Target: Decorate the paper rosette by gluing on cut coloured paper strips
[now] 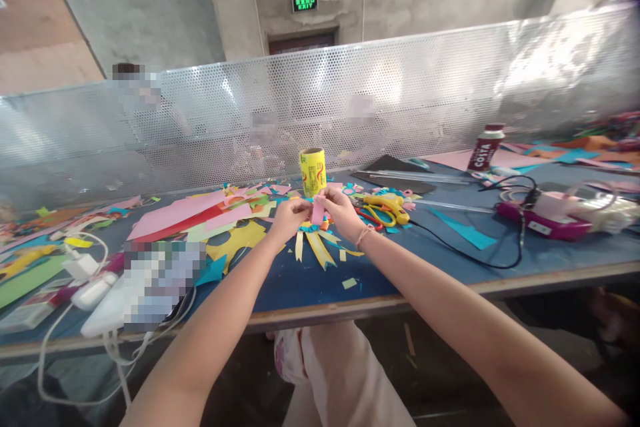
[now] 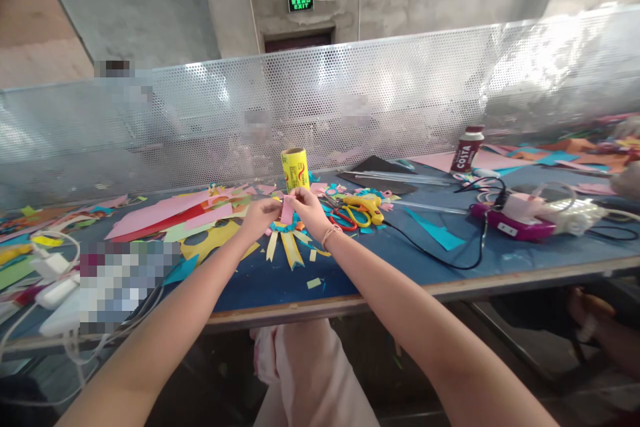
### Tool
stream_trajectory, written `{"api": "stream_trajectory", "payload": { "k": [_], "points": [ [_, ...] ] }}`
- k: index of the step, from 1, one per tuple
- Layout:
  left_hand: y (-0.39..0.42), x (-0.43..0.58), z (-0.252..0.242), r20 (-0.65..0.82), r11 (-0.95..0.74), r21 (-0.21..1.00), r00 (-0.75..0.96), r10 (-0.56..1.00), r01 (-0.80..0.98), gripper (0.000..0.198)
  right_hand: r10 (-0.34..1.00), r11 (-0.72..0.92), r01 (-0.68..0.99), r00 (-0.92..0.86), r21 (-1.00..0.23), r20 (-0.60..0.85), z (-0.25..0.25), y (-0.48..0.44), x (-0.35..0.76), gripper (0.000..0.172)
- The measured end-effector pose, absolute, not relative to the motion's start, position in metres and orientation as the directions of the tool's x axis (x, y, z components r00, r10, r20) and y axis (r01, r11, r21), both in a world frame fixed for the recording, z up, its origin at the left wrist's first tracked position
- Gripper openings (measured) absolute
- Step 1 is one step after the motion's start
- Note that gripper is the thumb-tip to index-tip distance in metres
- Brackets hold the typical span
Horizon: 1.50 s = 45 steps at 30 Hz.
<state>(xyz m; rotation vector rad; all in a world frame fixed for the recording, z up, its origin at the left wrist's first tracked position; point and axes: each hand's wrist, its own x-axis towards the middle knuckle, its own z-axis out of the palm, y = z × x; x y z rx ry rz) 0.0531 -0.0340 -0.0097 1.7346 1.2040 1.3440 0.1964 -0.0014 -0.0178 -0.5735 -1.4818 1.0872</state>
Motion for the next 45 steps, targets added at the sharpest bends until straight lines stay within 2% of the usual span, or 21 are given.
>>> {"api": "stream_trajectory", "payload": {
  "k": [5,11,20,25,39,45],
  "points": [
    [-0.0346,0.0531,-0.0087,0.378,-0.380,0.880,0.062,0.924,0.284,0.018,0.844,0.443,-0.208,-0.230,-0.872,0.484,-0.0168,-0.0026,0.1968,0.034],
    [-0.0313,0.0528,-0.0083,0.362,-0.360,0.913,0.026,0.932,0.194,0.010,0.857,0.384,-0.284,-0.246,-0.879,0.454,-0.0178,0.0008,0.1980,0.028],
    [-0.0318,0.0520,-0.0076,0.354,-0.348,0.913,0.013,0.935,0.214,0.013,0.859,0.402,-0.274,-0.219,-0.874,0.463,-0.0201,0.0036,0.1982,0.022],
    [-0.0281,0.0505,-0.0094,0.383,-0.381,0.904,0.027,0.923,0.193,0.006,0.860,0.406,-0.259,-0.218,-0.876,0.462,-0.0201,0.0043,0.1981,0.023],
    [-0.0362,0.0539,-0.0036,0.326,-0.317,0.925,-0.008,0.945,0.212,0.013,0.877,0.363,-0.283,-0.218,-0.888,0.428,-0.0218,0.0068,0.1985,0.027],
    [-0.0366,0.0536,-0.0048,0.343,-0.339,0.915,0.018,0.939,0.219,0.008,0.856,0.350,-0.300,-0.282,-0.888,0.433,-0.0200,0.0016,0.1977,0.032]
  ]
}}
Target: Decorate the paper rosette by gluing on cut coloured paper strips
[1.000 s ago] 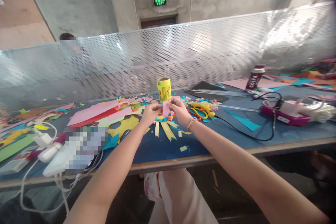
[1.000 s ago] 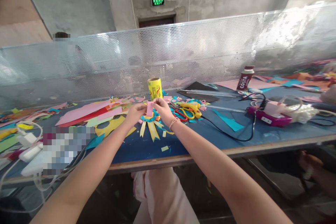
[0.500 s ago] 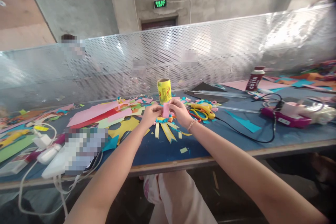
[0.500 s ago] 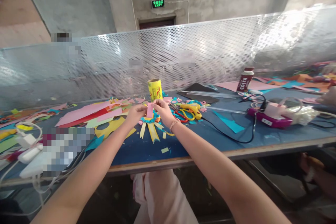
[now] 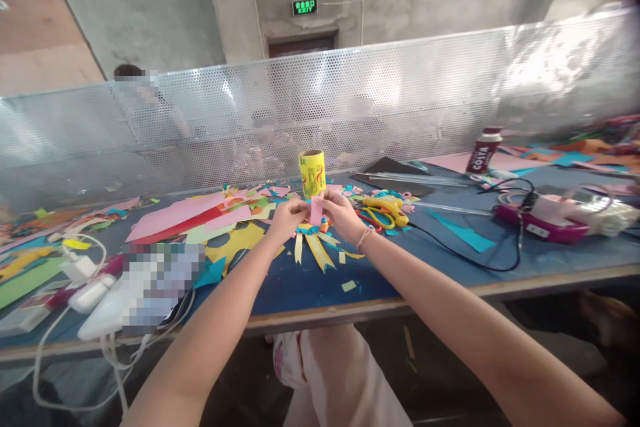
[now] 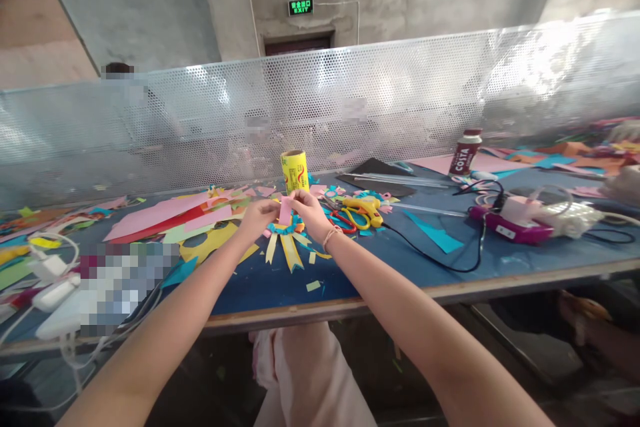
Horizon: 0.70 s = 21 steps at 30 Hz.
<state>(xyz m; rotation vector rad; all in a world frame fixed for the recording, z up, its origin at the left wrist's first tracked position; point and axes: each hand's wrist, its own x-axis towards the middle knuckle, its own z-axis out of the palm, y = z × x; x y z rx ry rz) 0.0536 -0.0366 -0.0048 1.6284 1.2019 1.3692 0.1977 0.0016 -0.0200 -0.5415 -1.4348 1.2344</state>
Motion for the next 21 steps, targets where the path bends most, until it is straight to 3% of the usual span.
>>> {"api": "stream_trajectory", "payload": {
  "k": [9,14,17,19,21],
  "points": [
    [-0.036,0.054,-0.005,0.349,-0.345,0.913,0.023,0.937,0.216,0.007,0.854,0.349,-0.305,-0.286,-0.886,0.434,-0.021,0.001,0.197,0.036],
    [-0.030,0.051,-0.009,0.326,-0.322,0.927,0.010,0.945,0.192,0.007,0.859,0.336,-0.274,-0.303,-0.901,0.413,-0.021,0.010,0.200,0.029],
    [-0.022,0.047,-0.013,0.299,-0.294,0.953,-0.066,0.952,0.076,0.009,0.874,0.453,-0.047,-0.175,-0.890,0.454,-0.017,0.024,0.217,0.020],
    [-0.018,0.042,-0.013,0.249,-0.259,0.964,-0.140,0.958,-0.058,0.011,0.824,0.547,0.285,-0.018,-0.787,0.567,-0.015,0.033,0.236,0.013],
    [-0.014,0.036,-0.012,0.179,-0.214,0.961,-0.197,0.964,-0.177,0.011,0.794,0.470,0.555,0.075,-0.687,0.604,-0.013,0.039,0.261,0.014]
  ]
}}
